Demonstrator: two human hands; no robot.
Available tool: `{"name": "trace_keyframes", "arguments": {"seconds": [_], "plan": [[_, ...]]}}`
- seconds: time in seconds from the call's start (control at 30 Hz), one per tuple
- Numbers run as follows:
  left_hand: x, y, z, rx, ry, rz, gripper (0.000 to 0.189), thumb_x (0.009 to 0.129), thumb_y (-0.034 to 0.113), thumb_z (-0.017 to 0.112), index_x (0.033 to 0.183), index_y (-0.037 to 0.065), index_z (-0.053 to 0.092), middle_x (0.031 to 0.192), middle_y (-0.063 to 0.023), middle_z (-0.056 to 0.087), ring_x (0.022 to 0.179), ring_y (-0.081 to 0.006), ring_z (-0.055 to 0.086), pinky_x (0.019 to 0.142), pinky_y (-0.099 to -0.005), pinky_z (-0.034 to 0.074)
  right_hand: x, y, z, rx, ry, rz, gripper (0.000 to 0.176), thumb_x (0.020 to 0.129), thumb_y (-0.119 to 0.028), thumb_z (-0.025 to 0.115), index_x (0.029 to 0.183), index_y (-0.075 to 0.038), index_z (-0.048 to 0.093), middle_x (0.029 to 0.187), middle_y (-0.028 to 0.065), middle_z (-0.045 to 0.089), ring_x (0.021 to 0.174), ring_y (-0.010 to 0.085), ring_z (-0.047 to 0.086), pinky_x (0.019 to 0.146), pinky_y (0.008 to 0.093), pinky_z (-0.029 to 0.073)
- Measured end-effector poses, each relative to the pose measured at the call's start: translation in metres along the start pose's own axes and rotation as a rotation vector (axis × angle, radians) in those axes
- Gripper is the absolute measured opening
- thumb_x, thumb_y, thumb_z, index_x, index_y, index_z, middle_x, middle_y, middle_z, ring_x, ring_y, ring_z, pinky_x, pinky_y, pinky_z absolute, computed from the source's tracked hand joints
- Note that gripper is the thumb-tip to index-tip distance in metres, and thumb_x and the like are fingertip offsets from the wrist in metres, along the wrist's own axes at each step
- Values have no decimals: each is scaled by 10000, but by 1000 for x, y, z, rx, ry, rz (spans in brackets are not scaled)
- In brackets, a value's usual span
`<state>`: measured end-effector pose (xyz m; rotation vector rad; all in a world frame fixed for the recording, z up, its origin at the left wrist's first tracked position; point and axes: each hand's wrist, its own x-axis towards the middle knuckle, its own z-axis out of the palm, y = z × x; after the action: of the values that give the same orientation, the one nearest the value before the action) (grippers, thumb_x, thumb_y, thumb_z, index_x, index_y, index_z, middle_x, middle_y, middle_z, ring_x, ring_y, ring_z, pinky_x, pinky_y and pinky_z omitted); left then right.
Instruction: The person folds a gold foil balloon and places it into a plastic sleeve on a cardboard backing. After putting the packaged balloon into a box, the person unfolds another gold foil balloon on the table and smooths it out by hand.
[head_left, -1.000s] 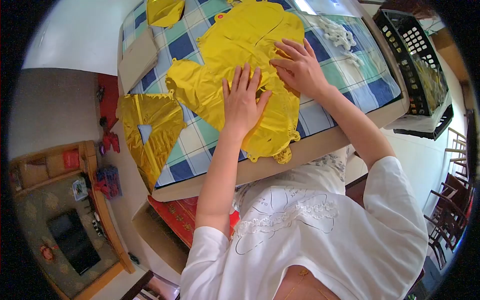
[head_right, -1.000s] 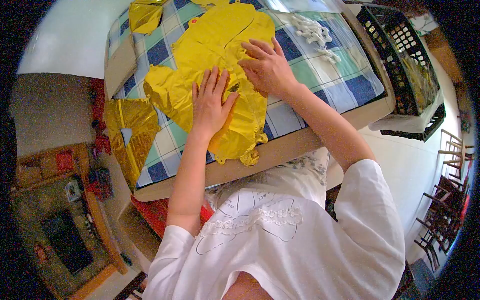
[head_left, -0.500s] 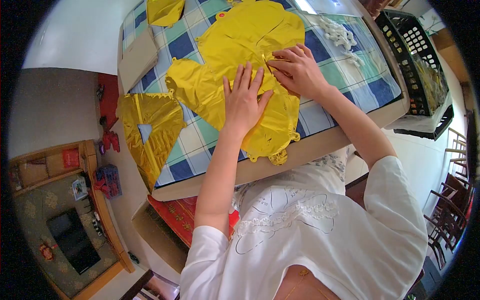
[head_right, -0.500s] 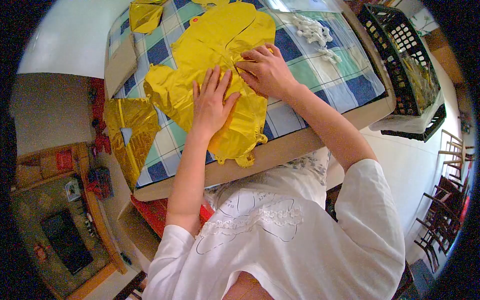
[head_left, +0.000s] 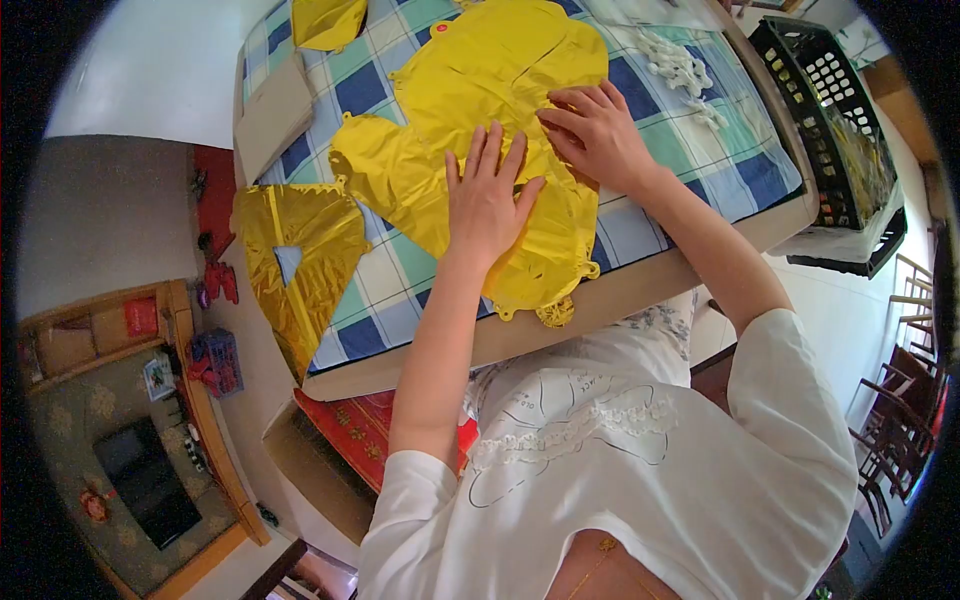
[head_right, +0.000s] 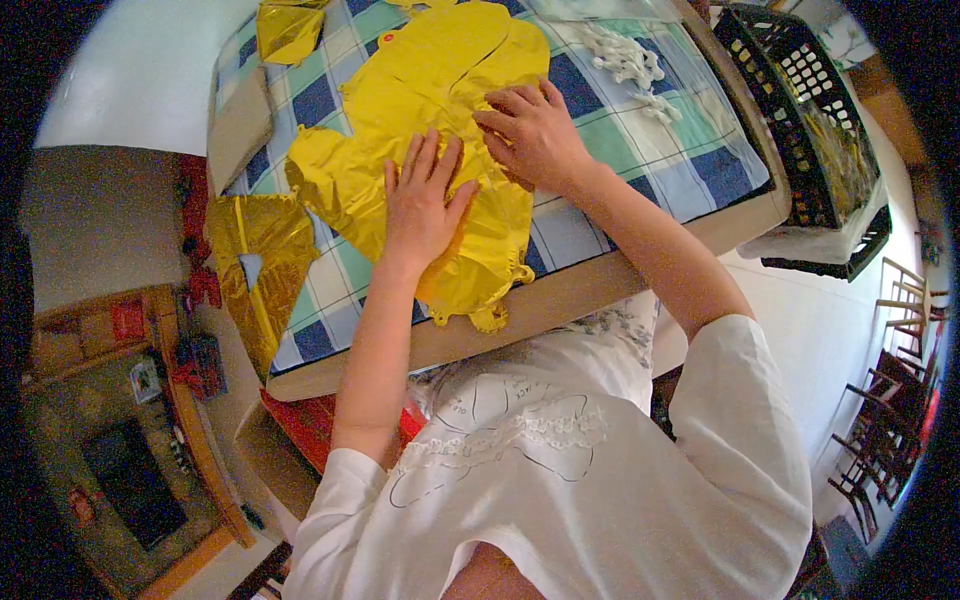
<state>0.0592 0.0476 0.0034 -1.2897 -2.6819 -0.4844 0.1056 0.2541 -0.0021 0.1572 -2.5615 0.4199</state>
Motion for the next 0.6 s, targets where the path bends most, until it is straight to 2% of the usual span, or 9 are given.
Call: {"name": "trace_keyframes", "arguments": {"seconds": [0.27, 0.6], "plan": [[0, 2, -2, -6, -11, -15, 572, 923, 422, 540, 1418, 156, 436, 1504, -131, 349, 1400, -317, 297, 1127, -565, 177, -1, 1, 1, -25, -11, 15, 261, 846, -221, 611, 1098, -174, 660, 1173, 45, 607, 1149, 253, 531, 1060, 549, 294], [0, 1, -2, -11, -17, -14, 581, 925, 438, 529, 1421, 151, 435, 1510, -125, 342, 1407, -310, 288, 1140, -549, 157, -1, 2, 2, -21, -14, 13, 262, 850, -214, 604, 1102, -166, 659, 1168, 54, 607, 1159, 261, 525, 1063, 549, 293]]}}
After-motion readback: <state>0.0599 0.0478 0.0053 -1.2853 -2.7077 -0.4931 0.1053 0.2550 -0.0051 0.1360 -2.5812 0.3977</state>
